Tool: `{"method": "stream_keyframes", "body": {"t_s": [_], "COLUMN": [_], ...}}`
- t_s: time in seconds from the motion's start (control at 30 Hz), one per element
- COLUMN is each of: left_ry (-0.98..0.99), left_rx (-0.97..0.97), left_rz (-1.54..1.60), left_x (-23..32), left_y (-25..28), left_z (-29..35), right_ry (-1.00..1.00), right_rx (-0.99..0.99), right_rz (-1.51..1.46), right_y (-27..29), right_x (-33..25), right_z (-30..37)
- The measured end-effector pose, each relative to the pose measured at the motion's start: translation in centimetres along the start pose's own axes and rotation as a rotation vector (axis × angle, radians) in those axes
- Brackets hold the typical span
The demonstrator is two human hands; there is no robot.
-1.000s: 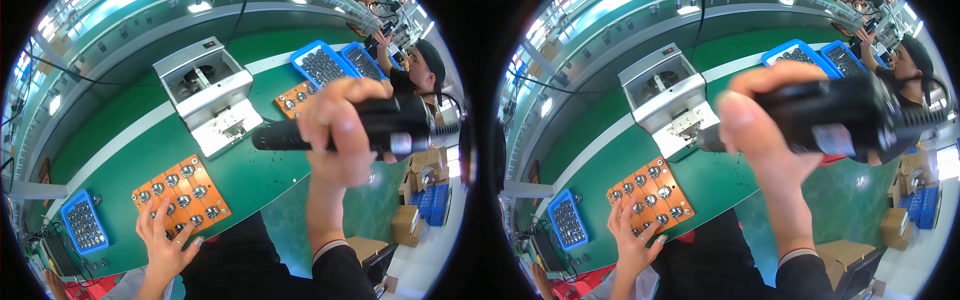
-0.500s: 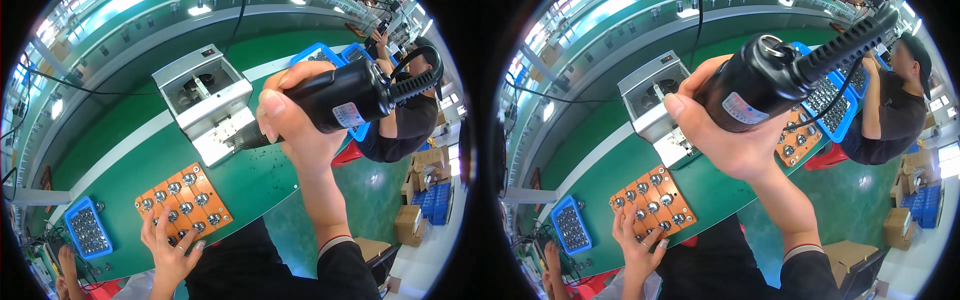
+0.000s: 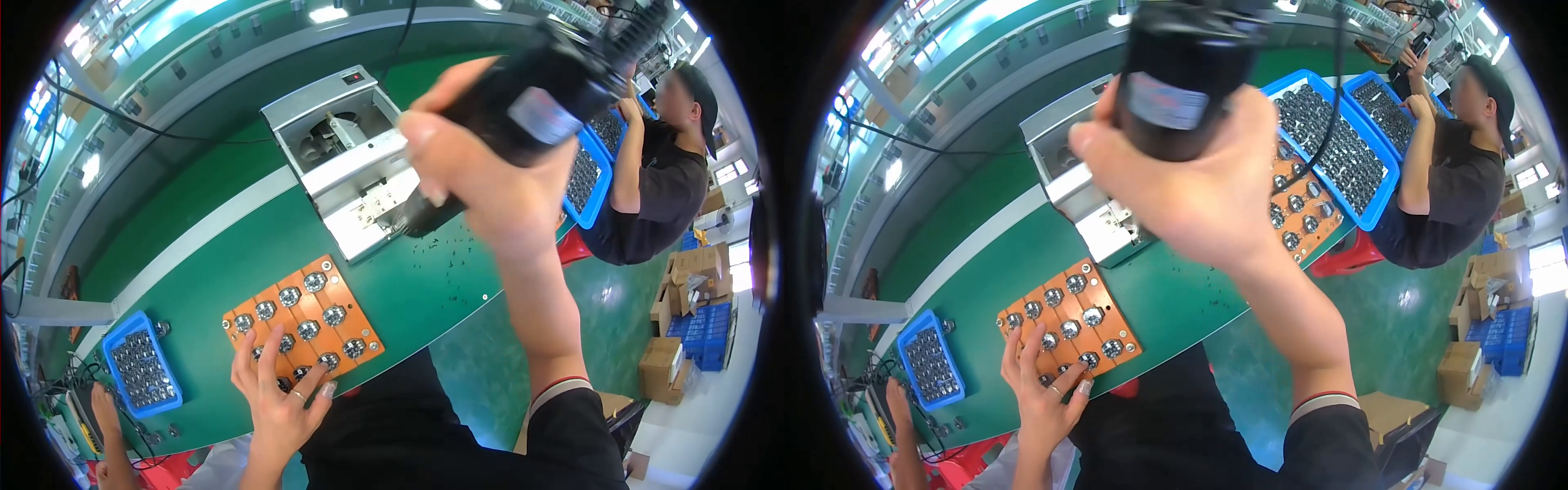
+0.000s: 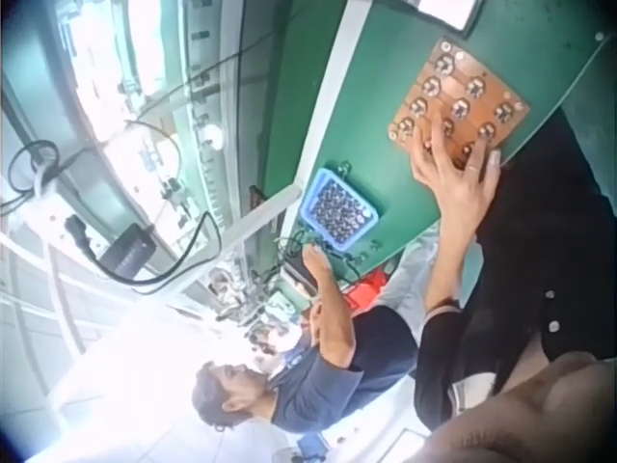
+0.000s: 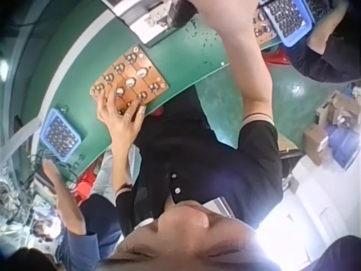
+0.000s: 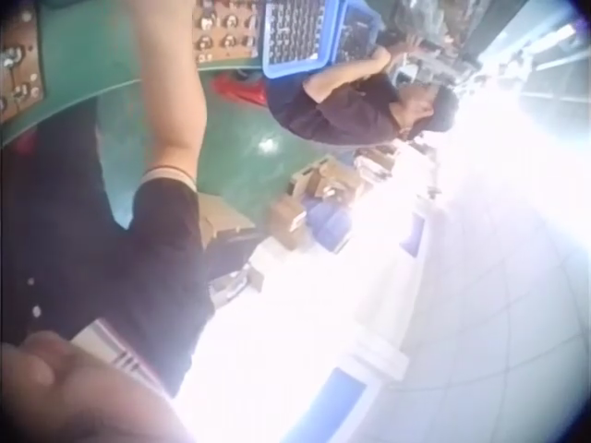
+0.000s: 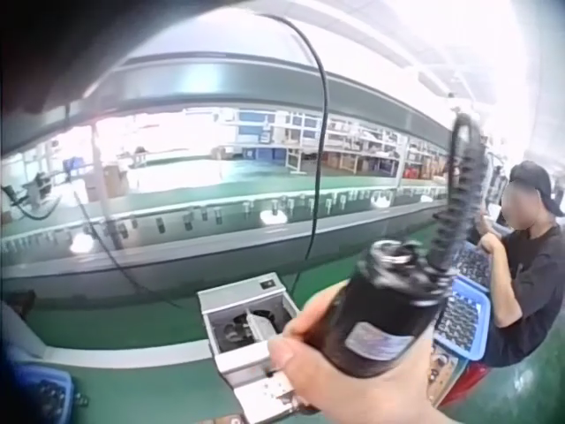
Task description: The person assembles electronic components onto a circuit board using an electric screwdriver.
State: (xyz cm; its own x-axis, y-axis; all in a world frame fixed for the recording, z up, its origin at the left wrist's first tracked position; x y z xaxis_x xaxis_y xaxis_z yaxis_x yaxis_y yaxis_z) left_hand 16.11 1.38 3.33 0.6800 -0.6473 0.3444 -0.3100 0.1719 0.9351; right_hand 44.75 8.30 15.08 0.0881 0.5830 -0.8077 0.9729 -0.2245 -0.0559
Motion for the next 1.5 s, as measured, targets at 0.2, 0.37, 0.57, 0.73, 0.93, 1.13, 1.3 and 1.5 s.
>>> {"method": "stream_keyframes", "body": {"t_s": [0.2,0.37,0.57,0.73,0.93,1.13,1.3,1.5], "left_ry": [-0.013,-0.003,0.003,-0.002,0.003,0.000,0.005,0.013], "left_rx": [0.014,0.003,0.011,0.017,0.024,0.033,0.024,0.022], "left_rz": [0.009,-0.001,0.010,0.003,0.010,0.015,0.016,0.016], "left_x": [0.0,0.1,0.1,0.0,0.1,0.1,0.1,0.1], "left_y": [0.0,0.1,0.0,0.0,0.1,-0.1,0.0,-0.2], "left_z": [0.1,-0.1,-0.1,-0.1,-0.2,-0.1,-0.2,-0.1], "right_ry": [0.104,0.123,0.131,0.050,-0.163,0.041,0.105,0.143], "right_rx": [0.000,-0.023,-0.029,0.010,-0.014,0.033,0.031,-0.002], "right_rz": [0.057,0.043,0.032,0.003,0.104,0.026,0.036,0.011], "right_y": [1.0,0.7,0.6,-0.4,-0.8,0.2,0.3,0.4], "right_x": [-0.1,0.8,1.1,1.2,0.5,0.2,0.4,0.3], "right_z": [0.6,0.8,0.7,0.2,-0.6,0.0,0.1,0.1]}}
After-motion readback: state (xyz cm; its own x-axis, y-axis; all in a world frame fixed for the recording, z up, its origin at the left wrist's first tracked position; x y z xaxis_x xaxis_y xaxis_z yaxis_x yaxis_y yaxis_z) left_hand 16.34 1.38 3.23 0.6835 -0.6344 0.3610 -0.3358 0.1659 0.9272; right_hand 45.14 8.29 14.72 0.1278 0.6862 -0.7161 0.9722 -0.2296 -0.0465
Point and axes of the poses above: each hand's wrist, its own z-axis away from the middle knuckle, its own y-axis out of the back of the hand, x = y × z, the point moved 3 cm from there along -z, towards the middle knuckle, and after that the axes turned 7 degrees about -x, right-handed, at the moved point
